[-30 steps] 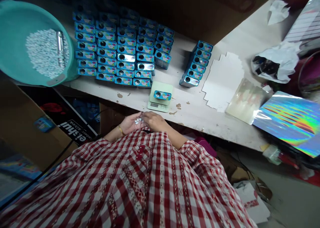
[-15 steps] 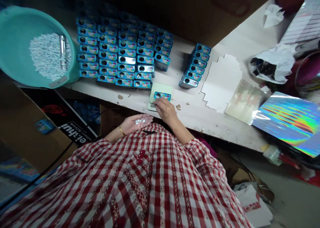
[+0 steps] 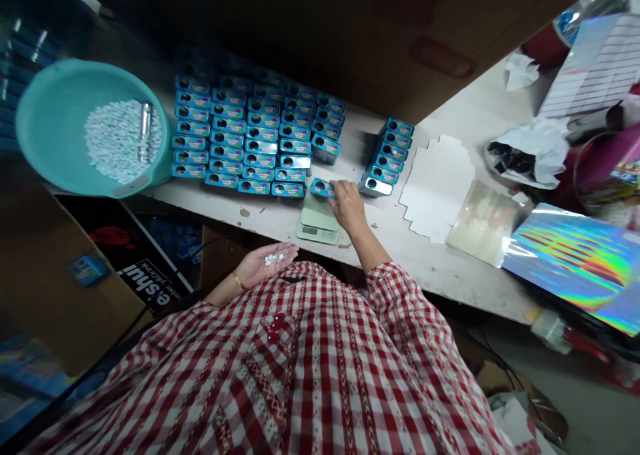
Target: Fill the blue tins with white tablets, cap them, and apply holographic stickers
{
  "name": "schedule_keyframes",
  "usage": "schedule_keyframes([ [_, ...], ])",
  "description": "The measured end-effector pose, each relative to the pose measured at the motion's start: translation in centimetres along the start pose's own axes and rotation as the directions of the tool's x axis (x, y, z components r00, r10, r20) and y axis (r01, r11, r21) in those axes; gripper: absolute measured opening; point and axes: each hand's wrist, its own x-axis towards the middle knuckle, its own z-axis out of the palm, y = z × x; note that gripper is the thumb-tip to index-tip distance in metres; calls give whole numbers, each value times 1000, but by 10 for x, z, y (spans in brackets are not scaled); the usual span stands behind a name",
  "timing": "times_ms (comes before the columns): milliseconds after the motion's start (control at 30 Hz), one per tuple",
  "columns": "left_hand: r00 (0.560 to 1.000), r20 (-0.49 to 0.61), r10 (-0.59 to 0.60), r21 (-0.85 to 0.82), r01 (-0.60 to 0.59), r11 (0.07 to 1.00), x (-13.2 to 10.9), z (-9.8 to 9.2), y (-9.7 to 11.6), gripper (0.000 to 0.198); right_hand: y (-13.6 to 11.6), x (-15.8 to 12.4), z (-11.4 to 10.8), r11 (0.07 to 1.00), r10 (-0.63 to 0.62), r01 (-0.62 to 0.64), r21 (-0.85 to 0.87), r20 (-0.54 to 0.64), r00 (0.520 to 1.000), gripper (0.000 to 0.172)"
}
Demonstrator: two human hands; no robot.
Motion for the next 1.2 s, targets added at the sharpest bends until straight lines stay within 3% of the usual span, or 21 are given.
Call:
schedule_keyframes([
  [133, 998, -51, 28, -2, -28, 1000, -5, 1, 4, 25, 12, 60, 14, 995, 89, -92, -35, -64, 994, 38],
  [200, 997, -71, 38, -9, -38, 999, -6, 1, 6, 26, 18, 71, 19, 994, 102, -106, -37, -90, 991, 37],
  [267, 996, -80, 45, -12, -47, 999, -6, 1, 9, 25, 26, 61, 17, 994, 87, -95, -50, -153, 984, 34],
  [400, 995, -93, 46, 5, -45, 999, -1, 4, 13, 19, 50, 7, -3, 975, 96, -148, -168, -283, 954, 23],
  [533, 982, -164, 93, 57, -85, 995, 10, 13, 14, 15, 75, -23, -16, 888, 228, -277, -366, -172, 958, 19],
  [633, 970, -192, 152, 90, -136, 987, 17, 21, 15, 18, 79, -28, -21, 857, 248, -250, -450, -63, 967, 21],
  [733, 971, -182, 155, 29, -153, 988, 22, 25, 17, 28, 60, -37, -32, 872, 169, -166, -460, -34, 985, 22],
  [833, 978, -159, 135, -58, -146, 988, 26, 29, 19, 32, 23, -45, -37, 903, 34, -18, -429, 30, 999, 22],
  [1000, 966, -214, 144, -101, -169, 981, 30, 32, 19, 24, -33, -38, -16, 927, -126, 199, -318, 237, 963, 22],
  [1133, 971, -192, 140, -122, -165, 979, 26, 27, 16, 27, -65, -40, 0, 945, -182, 234, -227, 228, 956, 27],
  [1200, 979, -157, 129, -145, -152, 978, 22, 23, 14, 28, -84, -48, 4, 935, -283, 325, -142, 257, 924, 30],
])
